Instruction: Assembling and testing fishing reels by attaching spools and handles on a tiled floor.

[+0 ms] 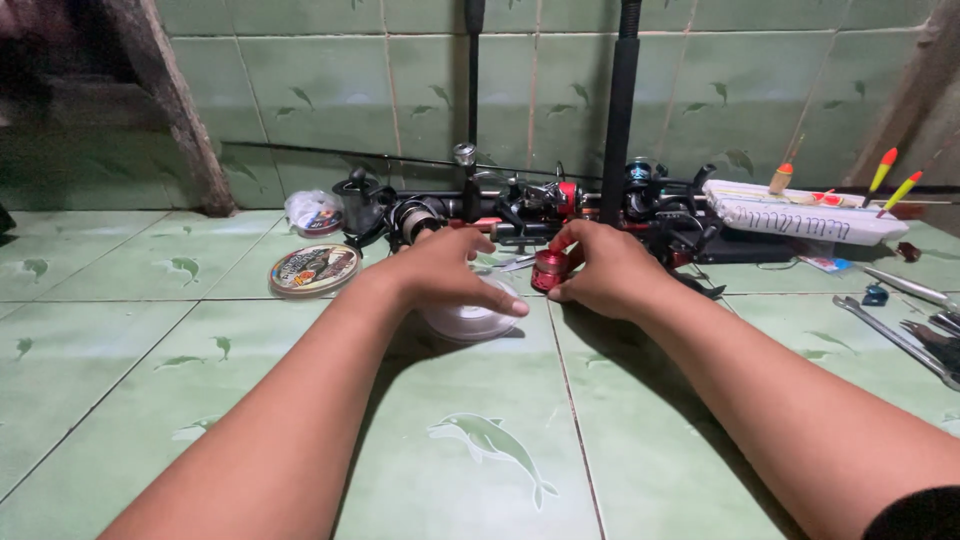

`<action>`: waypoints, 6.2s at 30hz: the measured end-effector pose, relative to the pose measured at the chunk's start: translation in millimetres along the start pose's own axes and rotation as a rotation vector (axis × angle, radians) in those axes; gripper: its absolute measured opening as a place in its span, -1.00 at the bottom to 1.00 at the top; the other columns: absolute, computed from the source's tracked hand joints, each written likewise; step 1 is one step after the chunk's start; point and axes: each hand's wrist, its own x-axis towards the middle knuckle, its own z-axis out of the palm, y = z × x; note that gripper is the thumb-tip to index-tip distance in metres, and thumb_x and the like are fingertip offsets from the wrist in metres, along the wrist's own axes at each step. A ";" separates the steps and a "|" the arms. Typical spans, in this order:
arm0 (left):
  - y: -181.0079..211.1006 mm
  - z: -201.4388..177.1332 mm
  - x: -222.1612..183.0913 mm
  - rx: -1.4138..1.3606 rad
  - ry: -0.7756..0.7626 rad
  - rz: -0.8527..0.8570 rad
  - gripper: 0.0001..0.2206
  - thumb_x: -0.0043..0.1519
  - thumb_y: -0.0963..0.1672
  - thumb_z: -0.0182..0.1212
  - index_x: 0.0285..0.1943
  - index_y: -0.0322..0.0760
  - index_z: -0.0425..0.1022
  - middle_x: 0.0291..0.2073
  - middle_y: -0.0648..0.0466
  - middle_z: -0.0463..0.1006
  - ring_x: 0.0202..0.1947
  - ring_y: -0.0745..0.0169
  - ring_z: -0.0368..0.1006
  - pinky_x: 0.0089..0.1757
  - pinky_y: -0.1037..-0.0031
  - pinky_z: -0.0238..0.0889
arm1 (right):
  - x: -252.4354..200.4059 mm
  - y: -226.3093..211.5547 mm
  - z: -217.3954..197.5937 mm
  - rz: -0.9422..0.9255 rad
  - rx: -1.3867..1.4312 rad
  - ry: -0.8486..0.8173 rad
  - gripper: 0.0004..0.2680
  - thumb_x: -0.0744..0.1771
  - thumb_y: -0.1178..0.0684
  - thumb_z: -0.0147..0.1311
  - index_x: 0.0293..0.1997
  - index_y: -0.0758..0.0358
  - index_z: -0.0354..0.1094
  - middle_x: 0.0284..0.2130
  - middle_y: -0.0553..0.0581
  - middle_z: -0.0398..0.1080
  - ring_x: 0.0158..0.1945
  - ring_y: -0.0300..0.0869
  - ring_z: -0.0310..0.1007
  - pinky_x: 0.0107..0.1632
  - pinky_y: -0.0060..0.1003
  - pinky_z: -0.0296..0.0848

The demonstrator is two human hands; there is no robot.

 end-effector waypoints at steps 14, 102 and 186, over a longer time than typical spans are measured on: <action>-24.8 0.9 21.1 0.049 0.039 -0.071 -0.08 -0.25 0.20 0.52 0.39 0.09 0.38 0.31 0.02 0.40 0.37 -0.04 0.24 0.30 0.11 0.08 | -20.2 -19.9 -17.7 -0.017 0.182 0.059 -0.75 0.25 0.12 0.10 0.00 0.03 0.52 -0.17 0.06 0.61 0.13 0.07 0.51 0.19 -0.06 0.37; 138.5 83.6 52.7 -0.091 0.048 0.170 -0.54 0.14 0.01 0.37 0.10 -0.38 0.55 0.10 -0.23 0.54 0.21 -0.24 0.44 0.16 0.05 0.32 | -24.0 120.4 -85.4 0.381 0.408 -0.138 -0.83 0.19 0.17 0.44 -0.32 0.47 0.56 -0.54 0.33 0.49 -0.48 0.02 0.58 -0.36 -0.11 0.63; 33.0 62.0 44.8 -1.759 0.215 -0.125 -0.75 0.21 0.02 -0.13 -0.24 -0.19 0.28 -0.50 0.02 0.40 -0.67 0.20 0.23 -0.67 0.49 0.05 | -8.1 -26.3 -10.4 -0.001 1.061 0.109 -0.74 0.22 0.06 0.38 -0.06 0.30 0.52 -0.35 0.25 0.59 -0.36 -0.10 0.64 -0.47 -0.36 0.57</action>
